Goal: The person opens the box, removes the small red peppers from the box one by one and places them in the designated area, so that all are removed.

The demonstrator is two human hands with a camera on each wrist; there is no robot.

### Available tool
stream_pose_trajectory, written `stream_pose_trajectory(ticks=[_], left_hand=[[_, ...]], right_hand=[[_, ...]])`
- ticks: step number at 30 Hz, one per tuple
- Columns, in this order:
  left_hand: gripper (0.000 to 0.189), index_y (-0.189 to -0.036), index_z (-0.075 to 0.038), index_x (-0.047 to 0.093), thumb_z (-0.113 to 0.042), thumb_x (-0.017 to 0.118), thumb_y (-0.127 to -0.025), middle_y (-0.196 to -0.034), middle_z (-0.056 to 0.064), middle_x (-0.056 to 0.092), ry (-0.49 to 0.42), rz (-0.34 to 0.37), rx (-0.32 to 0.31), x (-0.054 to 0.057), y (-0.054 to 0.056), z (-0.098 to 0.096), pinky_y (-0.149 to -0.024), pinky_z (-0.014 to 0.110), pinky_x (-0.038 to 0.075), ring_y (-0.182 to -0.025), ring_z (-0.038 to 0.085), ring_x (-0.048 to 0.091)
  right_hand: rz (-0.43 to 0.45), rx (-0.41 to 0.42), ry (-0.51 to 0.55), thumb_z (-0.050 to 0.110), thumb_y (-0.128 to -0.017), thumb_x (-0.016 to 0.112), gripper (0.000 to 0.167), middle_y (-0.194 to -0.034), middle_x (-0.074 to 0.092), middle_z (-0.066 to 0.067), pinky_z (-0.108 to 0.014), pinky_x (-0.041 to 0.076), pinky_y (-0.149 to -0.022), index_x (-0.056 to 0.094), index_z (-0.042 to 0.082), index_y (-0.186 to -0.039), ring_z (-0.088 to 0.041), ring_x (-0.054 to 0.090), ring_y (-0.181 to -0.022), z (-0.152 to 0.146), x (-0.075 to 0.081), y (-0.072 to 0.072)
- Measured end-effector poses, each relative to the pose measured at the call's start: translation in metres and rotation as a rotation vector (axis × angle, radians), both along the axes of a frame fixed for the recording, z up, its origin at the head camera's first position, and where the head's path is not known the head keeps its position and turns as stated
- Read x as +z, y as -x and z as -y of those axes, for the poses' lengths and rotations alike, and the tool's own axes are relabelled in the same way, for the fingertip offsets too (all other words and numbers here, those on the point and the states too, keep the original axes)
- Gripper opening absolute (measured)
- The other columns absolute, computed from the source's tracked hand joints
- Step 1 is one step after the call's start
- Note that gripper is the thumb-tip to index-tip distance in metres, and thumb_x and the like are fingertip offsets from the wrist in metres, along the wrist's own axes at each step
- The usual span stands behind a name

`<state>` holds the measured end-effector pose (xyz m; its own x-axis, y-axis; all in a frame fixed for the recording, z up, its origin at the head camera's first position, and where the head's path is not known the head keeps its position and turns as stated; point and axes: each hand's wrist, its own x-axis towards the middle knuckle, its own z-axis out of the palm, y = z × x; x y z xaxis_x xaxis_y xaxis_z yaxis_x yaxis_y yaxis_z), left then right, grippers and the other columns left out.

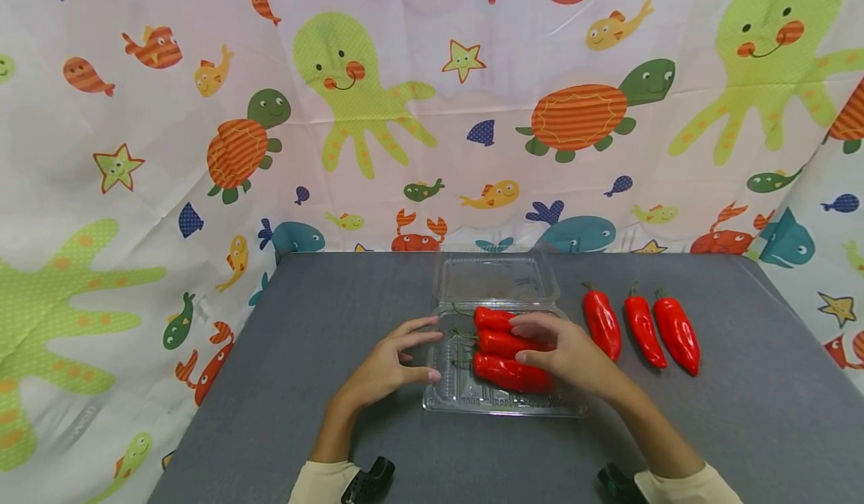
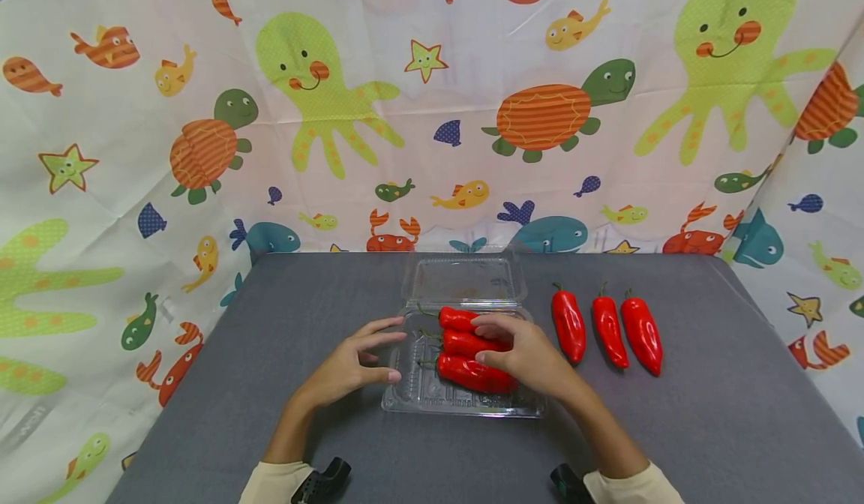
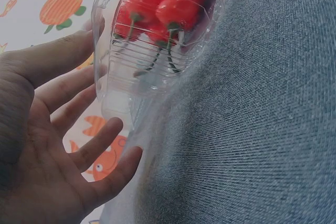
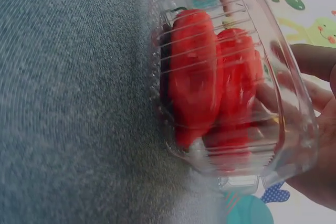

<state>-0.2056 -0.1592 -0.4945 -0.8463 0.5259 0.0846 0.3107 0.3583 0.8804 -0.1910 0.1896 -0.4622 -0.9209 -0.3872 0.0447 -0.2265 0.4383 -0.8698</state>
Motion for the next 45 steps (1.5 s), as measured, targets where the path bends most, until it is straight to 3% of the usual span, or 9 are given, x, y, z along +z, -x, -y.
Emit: stream_pose_trajectory(ticks=[8,15,24,34,45], left_hand=[[0.064,-0.148,-0.013,0.064,-0.029,0.086,-0.091,-0.167,-0.005,0.041,0.001,-0.004,0.005,0.0,0.0,-0.001,-0.107,0.061,0.046,-0.153,0.025,0.038],[0.065,-0.148,-0.012,0.063,-0.029,0.086,-0.09,-0.167,-0.003,0.042,-0.003,-0.013,0.001,0.001,-0.001,-0.001,-0.105,0.062,0.047,-0.153,0.026,0.039],[0.065,-0.149,-0.012,0.063,-0.029,0.086,-0.09,-0.167,-0.004,0.042,0.004,-0.005,0.003,0.0,-0.001,-0.001,-0.106,0.061,0.046,-0.153,0.027,0.039],[0.065,-0.148,-0.012,0.063,-0.028,0.085,-0.09,-0.167,-0.004,0.042,0.003,-0.006,0.009,0.0,-0.001,-0.001,-0.106,0.061,0.046,-0.152,0.025,0.039],[0.065,-0.149,-0.013,0.063,-0.031,0.085,-0.09,-0.167,-0.006,0.042,0.009,-0.003,0.013,0.0,0.0,-0.001,-0.106,0.06,0.046,-0.153,0.03,0.039]], right_hand=[[0.044,-0.003,-0.048,0.024,-0.093,0.083,0.053,-0.134,0.072,-0.008,-0.053,0.055,-0.101,0.065,0.013,-0.141,-0.033,0.065,-0.125,0.007,0.002,0.0],[0.072,0.023,-0.083,0.021,-0.093,0.082,0.053,-0.134,0.071,-0.009,-0.052,0.057,-0.101,0.065,0.011,-0.142,-0.034,0.064,-0.126,0.013,-0.001,0.001],[0.047,0.031,-0.135,0.016,-0.09,0.084,0.054,-0.132,0.072,-0.012,-0.052,0.058,-0.098,0.066,0.008,-0.14,-0.035,0.067,-0.122,0.021,-0.005,0.001],[0.04,0.062,-0.169,0.013,-0.091,0.082,0.048,-0.121,0.075,-0.006,-0.051,0.058,-0.097,0.068,0.009,-0.137,-0.029,0.07,-0.112,0.024,-0.007,0.002],[0.101,0.039,-0.234,0.011,-0.088,0.083,0.049,-0.12,0.075,-0.007,-0.054,0.058,-0.095,0.07,0.01,-0.136,-0.028,0.071,-0.111,0.026,-0.005,0.002]])
